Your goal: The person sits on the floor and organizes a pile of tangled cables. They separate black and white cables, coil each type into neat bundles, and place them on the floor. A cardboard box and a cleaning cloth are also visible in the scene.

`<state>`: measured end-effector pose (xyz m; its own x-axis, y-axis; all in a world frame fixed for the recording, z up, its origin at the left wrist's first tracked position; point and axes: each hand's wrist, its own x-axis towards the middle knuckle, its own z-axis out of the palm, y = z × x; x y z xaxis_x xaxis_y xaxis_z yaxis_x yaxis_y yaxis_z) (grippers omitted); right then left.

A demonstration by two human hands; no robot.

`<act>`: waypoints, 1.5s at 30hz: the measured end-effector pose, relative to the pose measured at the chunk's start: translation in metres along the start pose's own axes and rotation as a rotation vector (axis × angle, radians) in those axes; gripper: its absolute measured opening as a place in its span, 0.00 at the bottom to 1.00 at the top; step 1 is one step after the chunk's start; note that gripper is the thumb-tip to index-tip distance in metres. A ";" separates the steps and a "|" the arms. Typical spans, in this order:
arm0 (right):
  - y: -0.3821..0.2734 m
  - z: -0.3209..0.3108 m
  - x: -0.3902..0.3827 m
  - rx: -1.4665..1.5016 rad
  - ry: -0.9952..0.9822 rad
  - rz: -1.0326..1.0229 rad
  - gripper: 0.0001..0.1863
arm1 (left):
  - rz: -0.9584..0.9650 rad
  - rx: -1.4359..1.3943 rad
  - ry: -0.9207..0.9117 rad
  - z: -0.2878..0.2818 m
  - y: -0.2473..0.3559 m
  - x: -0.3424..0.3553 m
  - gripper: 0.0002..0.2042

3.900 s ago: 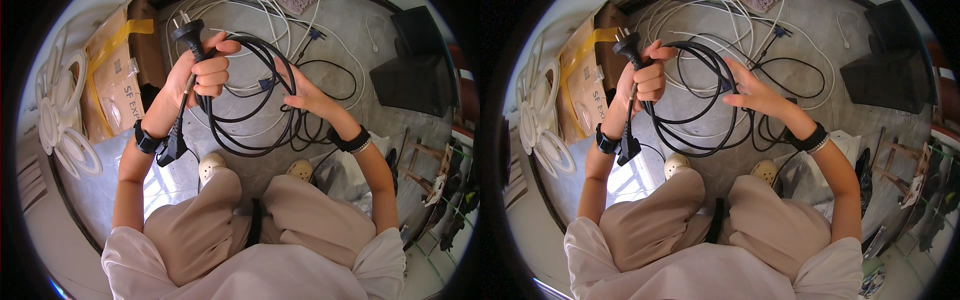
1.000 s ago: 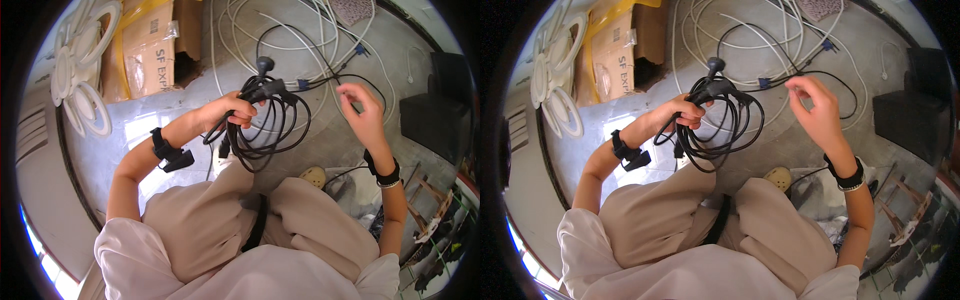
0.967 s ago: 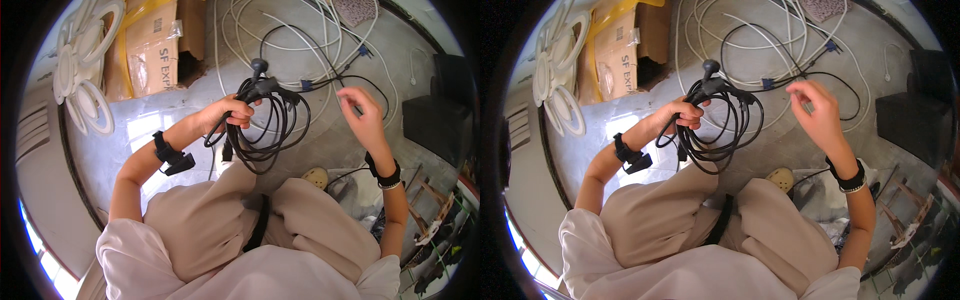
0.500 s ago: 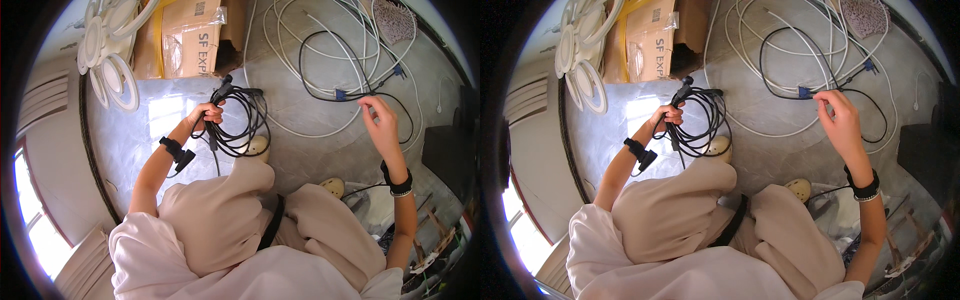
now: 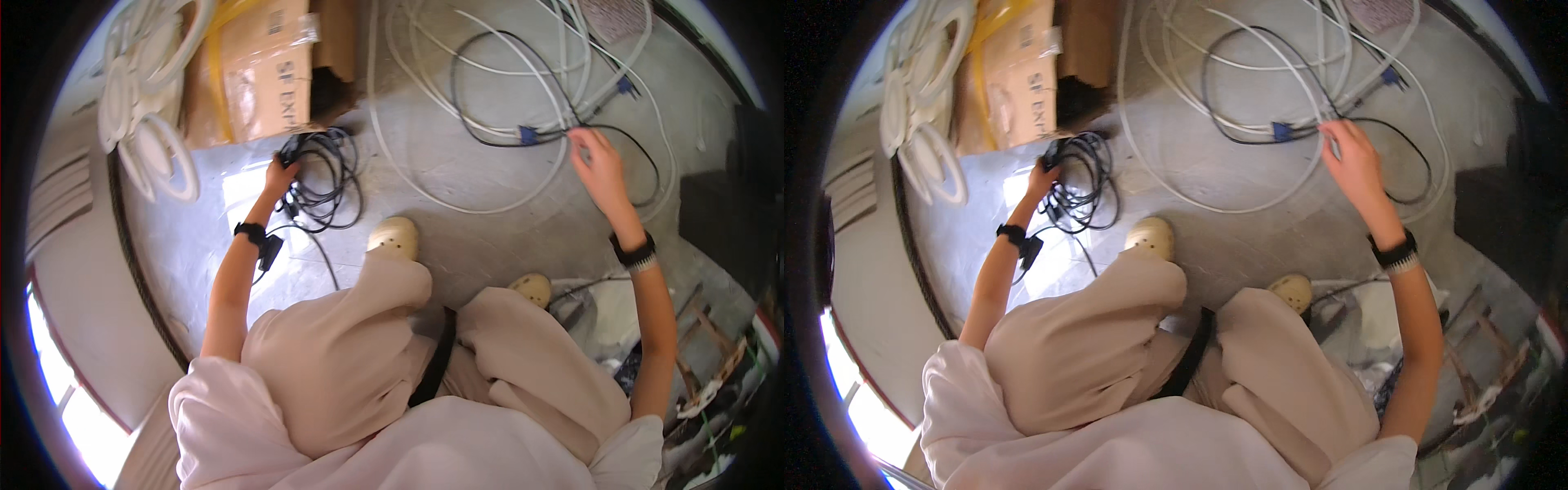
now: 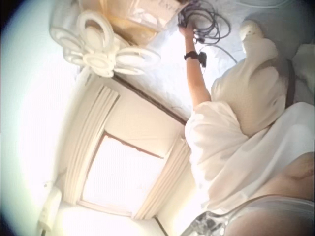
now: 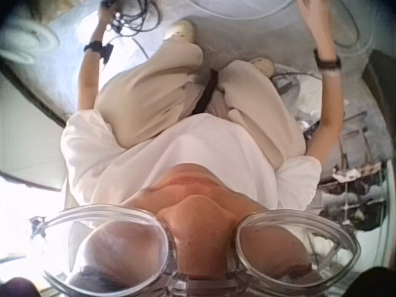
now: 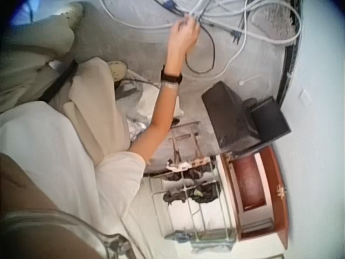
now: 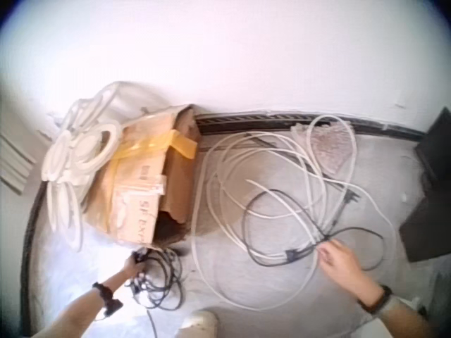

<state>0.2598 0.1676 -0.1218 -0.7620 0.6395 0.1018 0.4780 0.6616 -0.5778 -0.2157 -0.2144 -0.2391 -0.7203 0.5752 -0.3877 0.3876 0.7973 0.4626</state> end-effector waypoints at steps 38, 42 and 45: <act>-0.072 -0.016 0.013 0.418 0.020 0.060 0.08 | 0.815 -0.506 -0.204 -0.032 0.367 -0.084 0.12; -0.064 -0.014 0.014 0.587 -0.139 0.159 0.11 | 0.610 -0.896 -0.432 -0.038 0.373 -0.067 0.14; -0.073 -0.010 0.020 0.827 -0.202 0.236 0.13 | 0.499 -1.313 -0.735 -0.031 0.377 -0.066 0.12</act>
<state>0.2141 0.1359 -0.0699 -0.7834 0.5906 -0.1934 0.2223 -0.0243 -0.9747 -0.0397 0.0426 -0.0147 -0.1032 0.9899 -0.0971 -0.5363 0.0268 0.8436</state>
